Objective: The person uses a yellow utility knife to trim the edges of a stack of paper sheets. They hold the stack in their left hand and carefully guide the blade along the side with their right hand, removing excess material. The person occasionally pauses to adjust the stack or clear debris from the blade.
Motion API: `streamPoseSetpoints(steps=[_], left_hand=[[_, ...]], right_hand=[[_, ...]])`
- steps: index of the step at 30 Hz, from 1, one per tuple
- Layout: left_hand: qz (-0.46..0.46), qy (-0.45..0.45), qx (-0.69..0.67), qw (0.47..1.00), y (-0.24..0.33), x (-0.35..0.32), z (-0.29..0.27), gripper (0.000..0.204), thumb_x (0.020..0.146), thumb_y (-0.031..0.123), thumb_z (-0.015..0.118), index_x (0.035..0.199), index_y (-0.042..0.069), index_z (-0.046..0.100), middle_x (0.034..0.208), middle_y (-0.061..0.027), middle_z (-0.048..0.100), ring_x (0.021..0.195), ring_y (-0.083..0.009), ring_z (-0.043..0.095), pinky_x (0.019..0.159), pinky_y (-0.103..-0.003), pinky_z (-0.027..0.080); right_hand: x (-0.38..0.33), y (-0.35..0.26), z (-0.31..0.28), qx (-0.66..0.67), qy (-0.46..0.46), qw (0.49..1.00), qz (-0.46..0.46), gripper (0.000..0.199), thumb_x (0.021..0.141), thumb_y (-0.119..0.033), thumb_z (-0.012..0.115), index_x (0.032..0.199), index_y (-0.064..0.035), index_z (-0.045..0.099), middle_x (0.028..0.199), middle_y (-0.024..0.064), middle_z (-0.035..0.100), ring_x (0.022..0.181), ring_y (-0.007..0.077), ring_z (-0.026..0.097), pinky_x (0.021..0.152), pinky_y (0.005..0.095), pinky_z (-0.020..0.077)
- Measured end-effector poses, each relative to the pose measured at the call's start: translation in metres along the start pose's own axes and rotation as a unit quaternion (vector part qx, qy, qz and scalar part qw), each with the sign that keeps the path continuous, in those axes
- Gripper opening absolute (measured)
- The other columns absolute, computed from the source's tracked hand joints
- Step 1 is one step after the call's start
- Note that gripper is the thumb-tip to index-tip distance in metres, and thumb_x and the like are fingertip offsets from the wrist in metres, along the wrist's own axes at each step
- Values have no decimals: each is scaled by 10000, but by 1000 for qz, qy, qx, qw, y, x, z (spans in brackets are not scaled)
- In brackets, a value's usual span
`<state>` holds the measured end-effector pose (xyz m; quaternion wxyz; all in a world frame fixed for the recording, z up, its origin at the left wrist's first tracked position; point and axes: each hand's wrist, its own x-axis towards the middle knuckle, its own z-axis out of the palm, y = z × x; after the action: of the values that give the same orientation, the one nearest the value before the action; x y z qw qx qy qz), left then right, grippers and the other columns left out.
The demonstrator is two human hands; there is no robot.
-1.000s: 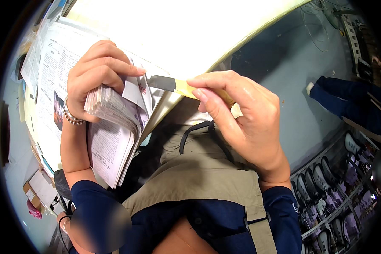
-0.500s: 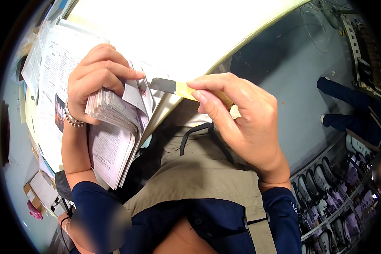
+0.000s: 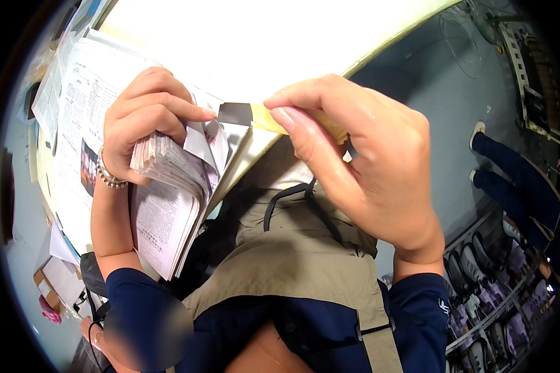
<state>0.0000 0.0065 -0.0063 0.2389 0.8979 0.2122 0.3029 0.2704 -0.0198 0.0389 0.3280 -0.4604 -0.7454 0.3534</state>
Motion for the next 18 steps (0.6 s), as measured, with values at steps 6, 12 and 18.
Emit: streamPoseSetpoints(steps=[6,12,18], left_hand=[[1,2,-4,1000,-1,-1,1,543,821,610,516,655,93,527,862,-125,712,699,-241,570,639,-345,423],[12,-5,-4,1000,-3,1,0,434,785,504,552,662,89,526,875,-130,712,696,-245,564,643,-347,422],[-14,5,5,1000,2,3,6,243,618,316,586,662,87,518,900,-133,711,716,-248,560,650,-351,426]], right_hand=[[5,-4,0,-19,-24,999,-11,90,843,-17,619,878,25,690,752,63,643,588,85,563,552,198,427],[12,-9,-4,-48,-57,997,4,108,857,-50,616,872,32,686,699,48,617,580,77,549,535,196,408],[43,6,-18,-27,-182,982,38,195,919,-167,603,918,12,682,678,20,606,559,37,513,474,173,366]])
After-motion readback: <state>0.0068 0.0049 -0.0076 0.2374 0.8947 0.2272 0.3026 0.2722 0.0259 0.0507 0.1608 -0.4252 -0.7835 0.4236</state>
